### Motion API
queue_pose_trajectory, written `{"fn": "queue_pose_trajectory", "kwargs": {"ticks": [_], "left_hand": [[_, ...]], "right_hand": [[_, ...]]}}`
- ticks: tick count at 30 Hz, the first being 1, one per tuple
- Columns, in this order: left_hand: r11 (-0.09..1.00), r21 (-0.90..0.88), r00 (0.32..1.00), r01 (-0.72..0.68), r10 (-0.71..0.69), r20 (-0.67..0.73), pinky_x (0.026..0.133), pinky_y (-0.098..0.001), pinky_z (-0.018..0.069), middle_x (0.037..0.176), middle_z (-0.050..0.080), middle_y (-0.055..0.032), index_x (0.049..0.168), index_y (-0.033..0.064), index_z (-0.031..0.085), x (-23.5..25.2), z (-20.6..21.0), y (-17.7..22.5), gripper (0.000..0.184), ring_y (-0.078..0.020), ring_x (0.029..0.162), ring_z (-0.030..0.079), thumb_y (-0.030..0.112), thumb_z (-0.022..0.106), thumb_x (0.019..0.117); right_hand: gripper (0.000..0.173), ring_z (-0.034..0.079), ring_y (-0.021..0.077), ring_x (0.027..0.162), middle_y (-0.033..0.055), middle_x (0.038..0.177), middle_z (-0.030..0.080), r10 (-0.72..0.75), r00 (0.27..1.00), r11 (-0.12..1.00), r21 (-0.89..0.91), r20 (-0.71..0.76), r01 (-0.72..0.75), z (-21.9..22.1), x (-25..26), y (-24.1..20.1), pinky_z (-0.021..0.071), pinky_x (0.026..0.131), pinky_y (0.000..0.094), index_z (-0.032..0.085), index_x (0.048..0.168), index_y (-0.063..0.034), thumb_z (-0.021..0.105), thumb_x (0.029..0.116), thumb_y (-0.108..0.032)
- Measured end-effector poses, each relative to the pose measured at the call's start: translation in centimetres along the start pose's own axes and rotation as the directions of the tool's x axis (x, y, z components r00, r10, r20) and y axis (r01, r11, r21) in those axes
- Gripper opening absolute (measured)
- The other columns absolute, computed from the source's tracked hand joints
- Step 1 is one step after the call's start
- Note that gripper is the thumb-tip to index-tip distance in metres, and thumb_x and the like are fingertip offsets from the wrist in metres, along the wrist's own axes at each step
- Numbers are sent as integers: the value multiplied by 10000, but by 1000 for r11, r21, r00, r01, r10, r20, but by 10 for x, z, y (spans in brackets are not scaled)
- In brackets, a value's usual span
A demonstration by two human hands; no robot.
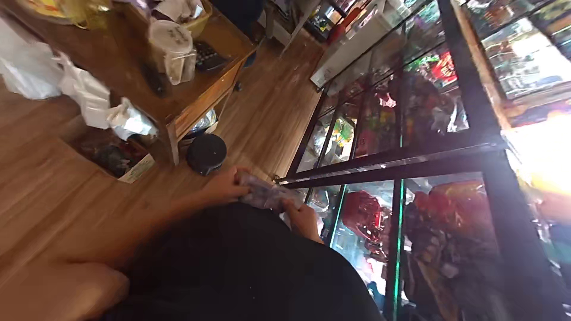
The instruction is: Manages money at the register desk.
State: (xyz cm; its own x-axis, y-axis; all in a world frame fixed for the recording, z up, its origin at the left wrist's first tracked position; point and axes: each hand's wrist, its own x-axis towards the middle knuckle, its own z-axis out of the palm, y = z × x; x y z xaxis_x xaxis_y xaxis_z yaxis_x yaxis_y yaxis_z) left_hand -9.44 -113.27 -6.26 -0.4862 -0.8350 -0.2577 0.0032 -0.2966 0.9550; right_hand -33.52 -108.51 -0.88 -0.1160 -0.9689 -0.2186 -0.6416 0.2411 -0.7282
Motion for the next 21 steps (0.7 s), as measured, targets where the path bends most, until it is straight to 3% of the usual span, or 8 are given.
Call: {"fn": "queue_pose_trajectory", "kwargs": {"ticks": [3,7,9,11,13,17,19,21], "left_hand": [[998,41,993,-48,44,108,844,-315,568,1064,695,-119,1560,78,352,96,-15,52,671,-109,882,672,36,660,965],[972,190,984,-139,114,138,760,-272,537,938,700,-55,1149,38,697,204,-21,101,192,-78,798,634,40,698,956],[975,149,976,-167,142,165,693,-241,507,867,670,-51,1005,1,696,257,-19,105,62,-68,733,591,-17,676,949],[989,45,977,-140,131,170,640,-215,508,826,645,-40,934,-13,663,313,-16,106,92,-55,680,579,-96,622,932],[997,-43,987,-63,68,145,635,-210,506,796,638,-16,911,-10,646,366,-14,111,135,-46,660,577,-126,579,931],[990,-137,999,37,-36,8,669,-215,525,815,624,-11,979,7,617,446,-21,134,104,-47,683,588,-69,546,986],[979,-203,988,7,-39,-151,652,-211,525,772,632,12,936,25,622,478,-36,153,128,-40,657,592,-78,551,962],[983,-182,936,-9,-56,-348,710,-264,547,844,621,-28,1004,-15,625,501,-67,166,92,-79,709,601,-63,558,963]], "right_hand": [[206,696,53,879,89,950,751,-59,991,998,28,-122,63,-41,75,-7,575,858,279,731,1063,70,635,979,-91],[203,698,8,883,24,1007,748,-112,950,945,263,-293,193,-73,162,19,594,824,222,717,1108,65,613,950,-8],[188,712,23,870,-24,1002,768,-191,925,866,388,-328,316,-87,198,41,606,792,233,761,1057,-10,613,949,32],[263,710,26,852,-82,992,772,-288,910,792,460,-299,402,-106,240,59,610,766,232,810,986,-156,618,958,22],[325,706,32,807,-85,962,766,-299,916,777,489,-266,396,-127,291,68,612,728,231,810,931,-173,587,938,64],[317,713,87,738,-27,882,765,-235,962,757,595,-141,271,-165,404,57,619,671,277,772,847,-118,549,905,100],[326,716,86,744,-38,904,763,-292,955,762,593,-44,260,-183,464,41,624,674,278,770,855,-146,539,919,75],[331,723,96,738,-38,898,765,-279,960,779,586,8,222,-195,522,22,632,682,294,741,850,-147,499,938,62]]}}
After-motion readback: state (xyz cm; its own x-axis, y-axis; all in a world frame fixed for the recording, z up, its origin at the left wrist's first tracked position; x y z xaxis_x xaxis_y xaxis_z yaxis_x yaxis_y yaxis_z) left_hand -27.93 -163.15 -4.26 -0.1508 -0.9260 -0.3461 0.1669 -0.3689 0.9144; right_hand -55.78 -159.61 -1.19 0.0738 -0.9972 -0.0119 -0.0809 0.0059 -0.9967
